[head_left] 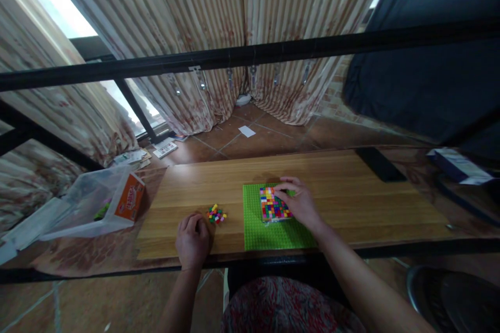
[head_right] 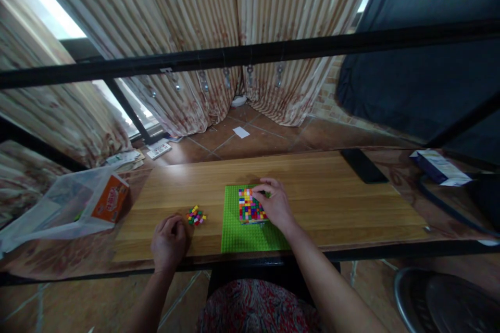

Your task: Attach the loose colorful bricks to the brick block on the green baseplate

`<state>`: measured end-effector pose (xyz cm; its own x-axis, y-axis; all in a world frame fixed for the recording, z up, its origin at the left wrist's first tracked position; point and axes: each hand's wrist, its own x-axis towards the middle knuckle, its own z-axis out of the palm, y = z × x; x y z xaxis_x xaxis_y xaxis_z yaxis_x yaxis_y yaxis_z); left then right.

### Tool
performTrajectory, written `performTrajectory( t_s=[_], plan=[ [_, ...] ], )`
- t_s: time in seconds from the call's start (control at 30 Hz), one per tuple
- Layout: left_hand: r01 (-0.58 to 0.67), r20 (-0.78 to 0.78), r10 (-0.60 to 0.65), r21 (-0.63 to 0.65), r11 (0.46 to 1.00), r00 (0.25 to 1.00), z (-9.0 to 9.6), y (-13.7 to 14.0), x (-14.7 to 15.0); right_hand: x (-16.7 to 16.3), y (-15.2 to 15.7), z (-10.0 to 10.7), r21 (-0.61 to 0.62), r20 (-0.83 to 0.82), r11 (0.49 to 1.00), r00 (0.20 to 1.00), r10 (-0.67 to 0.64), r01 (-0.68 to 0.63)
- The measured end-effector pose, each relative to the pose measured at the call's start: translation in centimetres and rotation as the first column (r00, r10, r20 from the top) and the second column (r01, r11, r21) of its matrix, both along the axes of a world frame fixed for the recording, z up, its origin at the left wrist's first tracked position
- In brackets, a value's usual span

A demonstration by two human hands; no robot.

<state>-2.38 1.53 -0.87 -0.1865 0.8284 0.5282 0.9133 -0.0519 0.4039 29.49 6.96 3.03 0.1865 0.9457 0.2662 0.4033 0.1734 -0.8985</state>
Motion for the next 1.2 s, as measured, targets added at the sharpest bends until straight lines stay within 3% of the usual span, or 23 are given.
performTrajectory(
  t_s=[0.13, 0.3, 0.5, 0.73, 1.0, 1.2],
  plan=[
    [-0.005, 0.015, 0.005, -0.001, 1.000, 1.000, 0.1, 0.1, 0.0, -0.4, 0.2, 0.3, -0.071, -0.189, 0.997, 0.982, -0.009, -0.005],
    [0.012, 0.033, -0.012, -0.005, 1.000, 0.999, 0.4, 0.0, 0.1, -0.9, 0.0, 0.7, -0.250, -0.437, 0.962, 0.899, -0.012, -0.109],
    [0.008, 0.029, -0.008, -0.015, 1.000, 1.000, 0.7, -0.1, 0.3, -0.9, 0.0, 0.8, -0.330, -0.553, 0.931, 0.831, -0.058, -0.155],
    [0.017, 0.020, -0.017, -0.025, 1.000, 1.000, 0.7, 0.0, 0.2, -1.2, 0.1, 1.0, -0.340, -0.579, 0.928, 0.811, -0.080, -0.150],
    [0.021, 0.021, -0.021, -0.026, 0.999, 1.000, 0.5, 0.0, 0.2, -0.6, -0.3, 0.8, -0.282, -0.598, 0.939, 0.801, -0.011, -0.198],
    [0.015, 0.029, -0.014, -0.032, 0.999, 0.999, 0.4, 0.0, 0.3, 0.8, -0.8, 0.9, -0.183, -0.585, 0.981, 0.809, -0.052, -0.069]
  ],
)
